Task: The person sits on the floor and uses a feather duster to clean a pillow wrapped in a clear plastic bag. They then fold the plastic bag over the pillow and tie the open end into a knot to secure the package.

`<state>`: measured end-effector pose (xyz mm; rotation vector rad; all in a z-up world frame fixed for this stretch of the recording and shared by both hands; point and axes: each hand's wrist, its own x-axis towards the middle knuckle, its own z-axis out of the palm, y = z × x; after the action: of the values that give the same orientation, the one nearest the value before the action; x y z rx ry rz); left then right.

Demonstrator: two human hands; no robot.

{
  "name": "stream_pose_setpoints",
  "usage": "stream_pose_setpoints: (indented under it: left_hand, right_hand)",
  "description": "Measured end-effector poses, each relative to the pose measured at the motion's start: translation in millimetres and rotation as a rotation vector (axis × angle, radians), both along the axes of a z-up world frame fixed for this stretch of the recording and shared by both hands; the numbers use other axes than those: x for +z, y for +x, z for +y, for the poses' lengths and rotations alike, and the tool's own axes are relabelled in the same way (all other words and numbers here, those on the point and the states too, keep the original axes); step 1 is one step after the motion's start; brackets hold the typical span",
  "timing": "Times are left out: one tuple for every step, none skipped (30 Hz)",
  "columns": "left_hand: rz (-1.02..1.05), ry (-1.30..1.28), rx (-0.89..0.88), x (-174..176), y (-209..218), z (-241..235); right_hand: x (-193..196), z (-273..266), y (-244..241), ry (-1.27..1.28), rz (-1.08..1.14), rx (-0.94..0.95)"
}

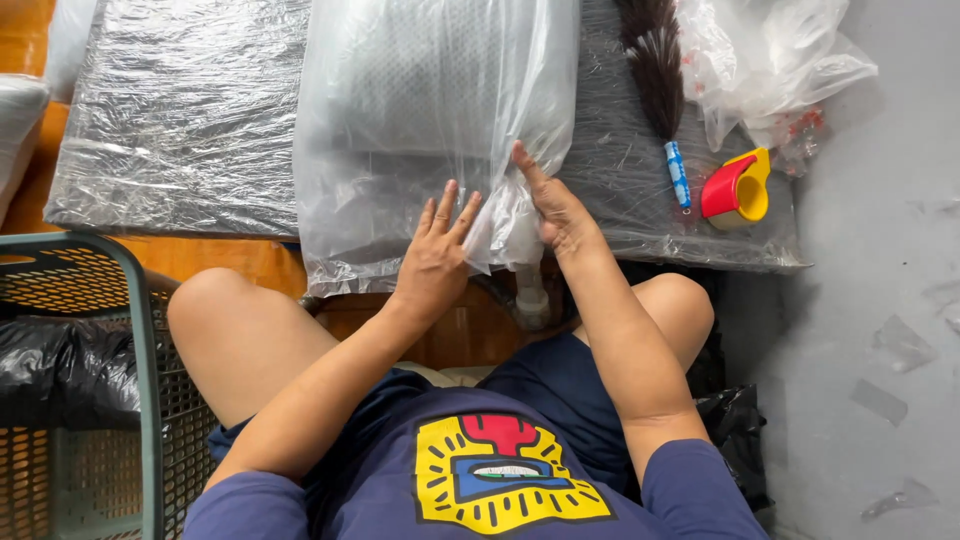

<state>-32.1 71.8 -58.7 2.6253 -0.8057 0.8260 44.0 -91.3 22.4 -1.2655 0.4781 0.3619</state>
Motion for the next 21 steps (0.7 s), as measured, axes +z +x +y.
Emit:
stream_pose_setpoints:
  left_hand:
    - [0.044,0.035,-0.008,0,1,-3]
    - [0.087,0.07,-0.017,0,2,-6]
    - [0.088,0.076,-0.017,1,0,-9]
    - [0.136,0.093,-0.035,3,-1,-10]
    - [0.176,0.112,-0.053,6,0,-11]
    - [0.169,0.12,-0.055,15,-4,-13]
    - [0.264,0.148,-0.076,24,-11,-14]
    - [0.358,0.175,-0.096,32,-17,-14]
    - [0.351,0.179,-0.092,35,-21,-6]
    - [0.489,0.172,-0.164,37,-24,4]
    - [0.633,0.159,-0.235,39,-29,13]
    - [0.632,0.158,-0.231,62,-28,30]
    - [0.579,-0.127,-0.106,83,-27,44]
    - [0.517,-0.409,0.023,104,-25,59]
    - [0.529,-0.416,0.026,97,-13,78]
    - [0.515,-0.57,0.263,88,-1,97]
    - [0.481,-0.717,0.5,82,15,118]
    - [0.482,-0.721,0.502,64,21,122]
    - [0.678,-0.783,0.618,46,29,126]
    - [0.876,-0.841,0.732,28,36,130]
    - [0.875,-0.844,0.732,40,35,118]
  right_hand:
    - [2,1,1,-0.01,0.0,0.039]
    - [4,3,1,-0.019,-0.001,0.078]
    - [-11,-3,5,-0.013,0.0,0.078]
    - [-25,-8,9,-0.064,0.03,0.121]
    - [-38,-13,15,-0.114,0.053,0.162]
    - [-48,-18,21,-0.107,0.045,0.158]
    - [-59,-22,27,-0.102,0.088,0.147]
    - [-69,-25,33,-0.097,0.131,0.136]
    - [-82,-31,41,-0.094,0.123,0.138]
    - [-96,-36,49,-0.086,0.131,0.112]
    - [-110,-40,56,-0.081,0.146,0.089]
    - [-114,-42,59,-0.081,0.144,0.093]
    - [-119,-47,60,-0.079,0.14,0.086]
    - [-126,-52,61,-0.076,0.136,0.08]
    - [-130,-57,63,-0.082,0.149,0.082]
    - [-135,-62,65,-0.089,0.152,0.073]
    - [-136,-64,73,-0.093,0.143,0.064]
    - [-139,-64,71,-0.097,0.144,0.065]
    - [-141,-63,72,-0.087,0.149,0.069]
    - [-143,-62,73,-0.078,0.153,0.073]
    - [-139,-61,71,-0.079,0.153,0.075]
